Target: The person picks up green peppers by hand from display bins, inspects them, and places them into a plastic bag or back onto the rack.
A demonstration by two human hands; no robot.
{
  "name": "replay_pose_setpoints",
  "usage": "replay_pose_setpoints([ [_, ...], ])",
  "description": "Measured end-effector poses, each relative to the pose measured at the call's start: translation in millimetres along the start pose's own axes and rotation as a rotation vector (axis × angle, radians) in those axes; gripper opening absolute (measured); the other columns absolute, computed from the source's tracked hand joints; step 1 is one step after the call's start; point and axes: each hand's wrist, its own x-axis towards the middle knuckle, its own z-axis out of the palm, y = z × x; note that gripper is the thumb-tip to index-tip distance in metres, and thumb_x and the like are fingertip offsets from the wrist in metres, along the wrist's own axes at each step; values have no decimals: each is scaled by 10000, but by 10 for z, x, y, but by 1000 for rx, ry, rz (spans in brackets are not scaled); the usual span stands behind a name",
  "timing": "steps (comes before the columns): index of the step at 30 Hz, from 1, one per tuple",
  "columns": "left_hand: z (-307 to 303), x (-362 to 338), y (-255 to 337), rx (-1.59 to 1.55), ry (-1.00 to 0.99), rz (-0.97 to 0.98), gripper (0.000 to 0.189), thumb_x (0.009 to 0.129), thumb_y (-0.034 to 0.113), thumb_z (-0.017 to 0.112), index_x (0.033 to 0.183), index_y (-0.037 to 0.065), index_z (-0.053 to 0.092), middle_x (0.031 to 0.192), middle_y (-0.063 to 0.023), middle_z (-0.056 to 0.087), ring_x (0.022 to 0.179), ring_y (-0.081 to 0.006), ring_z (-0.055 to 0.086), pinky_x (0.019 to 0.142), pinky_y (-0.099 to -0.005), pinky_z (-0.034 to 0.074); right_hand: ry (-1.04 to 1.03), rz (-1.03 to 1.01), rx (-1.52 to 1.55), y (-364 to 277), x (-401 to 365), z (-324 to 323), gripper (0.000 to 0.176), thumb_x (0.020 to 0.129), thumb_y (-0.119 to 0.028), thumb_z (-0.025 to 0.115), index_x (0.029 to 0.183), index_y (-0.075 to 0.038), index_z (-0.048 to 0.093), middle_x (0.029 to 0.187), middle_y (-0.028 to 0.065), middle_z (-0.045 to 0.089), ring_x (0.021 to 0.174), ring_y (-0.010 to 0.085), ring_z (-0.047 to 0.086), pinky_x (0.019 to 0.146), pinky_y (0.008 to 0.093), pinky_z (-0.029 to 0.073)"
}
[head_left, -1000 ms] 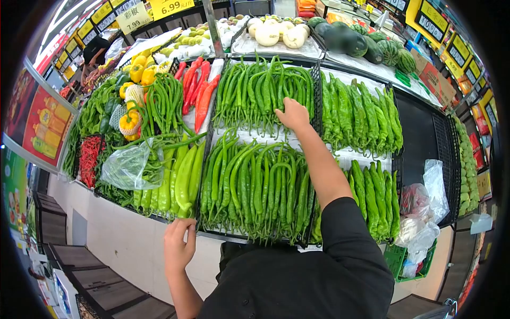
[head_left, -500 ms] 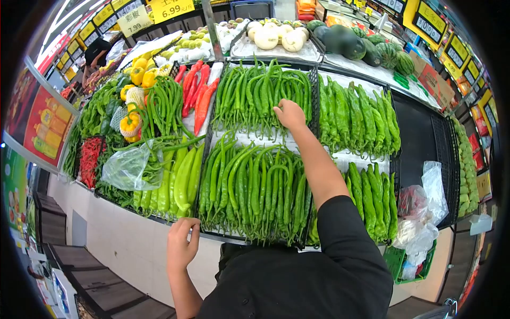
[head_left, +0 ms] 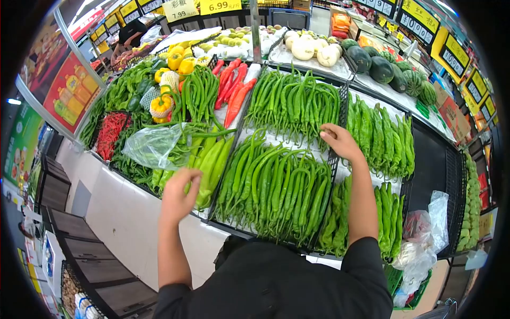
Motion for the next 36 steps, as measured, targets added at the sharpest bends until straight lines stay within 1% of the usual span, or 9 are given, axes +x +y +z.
replay_pose_setpoints([
  [8,-495,687,-596,-45,143,-58,123,926,55,590,1034,6,627,911,-98,689,801,-194,643,696,-310,489,88,-11,211,-325,-1066,-119,325,947,-181,645,1218,-7,605,982,23,635,850,108,554,801,281,468],
  [13,-709,1132,-1499,-35,109,-109,171,923,101,599,1060,-1,613,899,-84,681,805,-163,639,745,-307,507,219,81,340,-602,-1704,134,312,945,-135,626,1235,-22,604,1024,27,649,884,108,557,836,285,464],
  [17,-634,1565,-2372,-61,8,-170,270,907,164,633,1109,-11,594,902,-115,681,807,-189,651,763,-313,515,277,165,356,-875,-1952,455,302,933,-99,617,1225,-22,611,1028,30,649,895,105,549,845,278,455],
  [20,-478,1964,-2759,-43,-165,-343,352,902,227,640,1153,-9,572,935,-145,681,808,-207,658,762,-329,521,265,198,296,-1222,-1988,622,308,910,-64,619,1214,-17,615,1028,30,646,889,104,538,831,272,448],
  [21,-407,2098,-2908,-5,-227,-399,474,884,332,674,1174,-21,545,900,-109,655,772,-203,639,747,-334,524,268,186,273,-1333,-1980,676,312,905,-57,621,1213,-16,615,1027,31,646,886,104,536,824,273,448],
  [24,-167,2397,-3082,131,-404,-624,522,866,366,687,1190,-23,562,939,-132,676,777,-217,646,737,-378,537,287,183,223,-1643,-1966,838,322,884,-20,625,1206,-8,613,1017,34,647,871,113,535,796,277,449],
  [29,313,2673,-3777,144,-562,-482,628,811,418,721,1203,-52,584,1073,-200,679,829,-292,688,612,-390,575,278,188,125,-1912,-2089,1118,331,870,-1,625,1200,-2,613,1012,60,654,869,138,561,798,290,462],
  [33,398,2712,-3745,146,-513,-669,817,693,475,780,1255,-79,567,1259,-215,623,1142,-338,608,972,-413,486,290,275,138,-2002,-2221,1283,323,875,-9,621,1198,2,614,1019,67,657,879,139,576,813,293,472],
  [36,595,2747,-3899,251,-483,-676,972,644,561,777,1323,-79,502,1362,-227,549,1238,-354,546,1041,-404,438,300,294,133,-2028,-2199,1371,318,882,-24,631,1198,8,612,1020,68,657,888,133,582,813,286,474],
])
